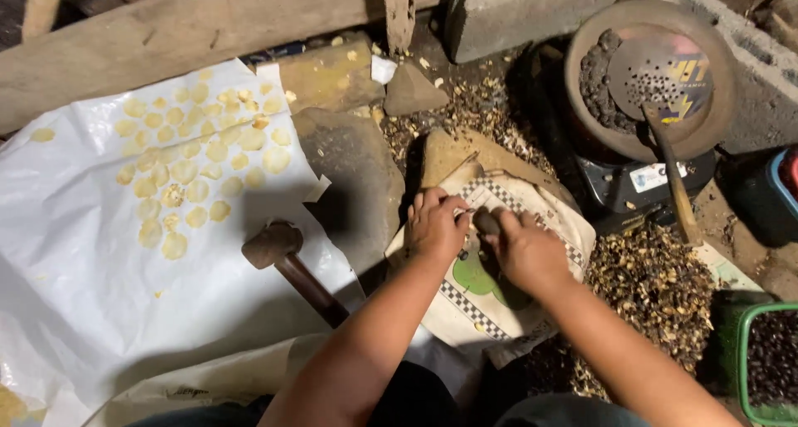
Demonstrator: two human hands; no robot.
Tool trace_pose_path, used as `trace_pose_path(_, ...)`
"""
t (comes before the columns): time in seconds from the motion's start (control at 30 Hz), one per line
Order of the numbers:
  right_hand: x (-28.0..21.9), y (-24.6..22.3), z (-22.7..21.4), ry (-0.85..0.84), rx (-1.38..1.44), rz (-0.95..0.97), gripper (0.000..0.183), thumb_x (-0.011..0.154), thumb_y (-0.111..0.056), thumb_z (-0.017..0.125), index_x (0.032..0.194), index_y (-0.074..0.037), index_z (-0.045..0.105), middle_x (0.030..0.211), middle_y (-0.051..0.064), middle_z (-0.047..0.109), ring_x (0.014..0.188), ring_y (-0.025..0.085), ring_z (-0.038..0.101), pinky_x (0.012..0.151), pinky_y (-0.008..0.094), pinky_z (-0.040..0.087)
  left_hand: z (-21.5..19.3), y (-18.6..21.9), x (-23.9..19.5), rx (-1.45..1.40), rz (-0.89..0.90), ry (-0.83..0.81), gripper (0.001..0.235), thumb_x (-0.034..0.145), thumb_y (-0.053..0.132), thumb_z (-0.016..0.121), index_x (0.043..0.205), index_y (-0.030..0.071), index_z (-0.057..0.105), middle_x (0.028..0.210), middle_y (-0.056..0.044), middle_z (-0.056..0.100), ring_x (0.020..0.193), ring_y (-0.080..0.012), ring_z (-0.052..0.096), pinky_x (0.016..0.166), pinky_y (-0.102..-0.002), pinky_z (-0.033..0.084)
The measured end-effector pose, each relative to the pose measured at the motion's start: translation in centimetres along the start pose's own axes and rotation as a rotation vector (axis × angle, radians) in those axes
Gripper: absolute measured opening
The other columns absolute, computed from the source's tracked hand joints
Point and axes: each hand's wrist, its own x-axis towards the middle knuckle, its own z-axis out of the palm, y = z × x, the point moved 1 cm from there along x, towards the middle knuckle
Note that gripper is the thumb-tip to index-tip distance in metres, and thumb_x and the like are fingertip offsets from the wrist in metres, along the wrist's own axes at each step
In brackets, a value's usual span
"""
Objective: The person cracks open cocoa pods with a hammer, removes the beans, and places them on a white sheet. They then use a stone to crush the beans on a patterned cloth and stir beans in a pan over a small stove.
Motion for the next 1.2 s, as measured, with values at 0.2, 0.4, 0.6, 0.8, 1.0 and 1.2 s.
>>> trace_pose_path(0.2,1.1,-2.1,-1.9,0.183,0.139,-0.099,0.052,0.102,-0.043,0.052,0.147,-0.019,0.043,0.119,0.023,0.060,0.106,0.050,0.069,0.094,0.056,0.052,0.3,-1.1,-0.8,-0.025,-0.044,-0.016,0.033,0.079,0.032,0.074,0.110,0.023,0.064,0.124,-0.004,0.055,0.114,-0.0285,0.054,0.093,-0.044,0.046)
trace_pose_path(0.4,3.2,-0.5,0.4,0.185,0.082,-0.111,0.051,0.100,-0.044,0.055,0.145,-0.021,0.047,0.113,0.021,0.062,0.105,0.048,0.069,0.094,0.057,0.052,-1.3,-1.1,-3.0,-0.160,0.088,0.145,0.034,0.076,0.023,0.071,0.109,0.019,0.068,0.116,-0.004,0.060,0.107,-0.0305,0.062,0.093,-0.043,0.051)
trace_pose_path(0.6,5.8,0.9,0.6,-0.083,0.213,0.039,0.044,0.099,-0.044,0.055,0.136,-0.024,0.043,0.121,0.023,0.066,0.112,0.047,0.069,0.097,0.059,0.052,-2.4,-2.2,-4.4,-0.345,0.076,0.271,0.055,0.079,0.005,0.060,0.130,0.024,0.063,0.135,-0.001,0.062,0.120,-0.0260,0.066,0.103,-0.039,0.052)
trace_pose_path(0.8,3.4,-0.8,1.5,0.050,-0.159,-0.089,0.044,0.098,-0.049,0.053,0.135,-0.027,0.044,0.123,0.014,0.064,0.106,0.038,0.073,0.095,0.052,0.052,-1.3,-4.6,-4.9,-0.373,0.129,0.238,0.039,0.089,0.000,0.065,0.127,0.008,0.068,0.126,-0.009,0.059,0.117,-0.0327,0.064,0.102,-0.042,0.053)
trace_pose_path(1.0,1.6,3.3,0.4,0.028,-0.026,0.079,0.052,0.099,-0.048,0.052,0.144,-0.025,0.040,0.122,0.018,0.064,0.104,0.042,0.073,0.095,0.052,0.053,0.3,-7.9,-4.8,-0.403,0.166,0.206,0.027,0.093,0.007,0.067,0.116,0.018,0.077,0.106,-0.005,0.063,0.100,-0.0264,0.069,0.093,-0.035,0.055)
trace_pose_path(1.2,1.8,3.9,1.2,0.033,0.073,0.115,0.055,0.099,-0.051,0.050,0.145,-0.022,0.040,0.120,0.020,0.064,0.104,0.044,0.073,0.093,0.052,0.055,-0.2,-3.4,-1.3,-0.252,0.252,0.118,0.029,0.097,0.018,0.064,0.125,0.022,0.072,0.115,-0.003,0.064,0.113,-0.0233,0.062,0.100,-0.031,0.052)
